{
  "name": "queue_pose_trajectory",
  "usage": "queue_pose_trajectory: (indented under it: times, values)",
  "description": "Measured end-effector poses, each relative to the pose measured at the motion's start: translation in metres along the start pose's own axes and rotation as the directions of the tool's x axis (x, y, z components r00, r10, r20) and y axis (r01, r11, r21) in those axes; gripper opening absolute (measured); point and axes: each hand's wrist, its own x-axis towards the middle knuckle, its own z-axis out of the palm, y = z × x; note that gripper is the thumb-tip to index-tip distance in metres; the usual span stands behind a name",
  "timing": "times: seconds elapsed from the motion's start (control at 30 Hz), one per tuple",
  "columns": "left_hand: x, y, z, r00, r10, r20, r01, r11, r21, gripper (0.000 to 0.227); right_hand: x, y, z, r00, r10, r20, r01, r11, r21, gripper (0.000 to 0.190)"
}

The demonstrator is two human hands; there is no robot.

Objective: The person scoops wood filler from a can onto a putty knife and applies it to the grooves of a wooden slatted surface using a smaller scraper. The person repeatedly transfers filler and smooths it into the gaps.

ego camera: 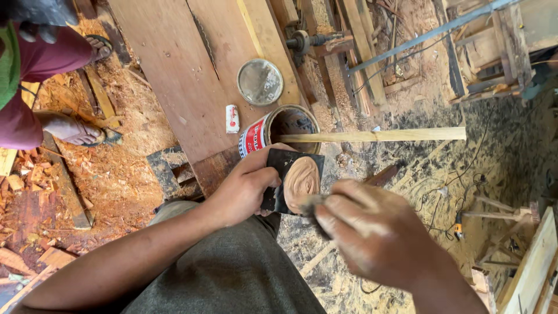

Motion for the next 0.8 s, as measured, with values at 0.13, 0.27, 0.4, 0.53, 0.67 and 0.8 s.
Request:
queue_pose_trajectory:
  times: [0.13,0.27,0.4,0.53,0.67,0.8]
  values:
    - [-0.004,-0.002,0.004,0.997,-0.071,0.009,0.072,0.995,-0.071,0.039,-0.021,0.008,0.011,0.999,0.03,0.017,-0.029,0.997,-0.073,0.014]
    - [-0.002,0.005,0.004,1.0,-0.01,0.011,0.01,1.0,0.01,0.041,-0.015,0.01,0.011,0.997,-0.03,0.071,0.029,0.999,0.015,0.012]
    - [-0.006,0.007,0.007,0.998,0.048,0.031,-0.048,0.999,-0.002,0.039,0.007,-0.002,-0.008,1.0,0.016,-0.007,-0.016,0.998,-0.067,0.011]
    - [-0.006,0.01,0.004,0.996,-0.072,0.053,0.075,0.996,-0.051,0.039,0.014,-0.002,-0.015,0.997,0.071,0.042,-0.072,0.997,0.034,0.012]
    - [-0.004,0.002,0.0,0.999,-0.046,0.002,0.046,0.999,-0.004,0.04,-0.011,-0.001,0.018,0.999,-0.025,-0.03,0.025,1.0,0.003,0.007]
    - [-0.012,-0.01,-0.011,0.932,0.35,-0.094,-0.264,0.834,0.485,0.03,-0.053,0.022,0.036,0.966,0.211,-0.148,-0.171,0.955,0.242,0.016]
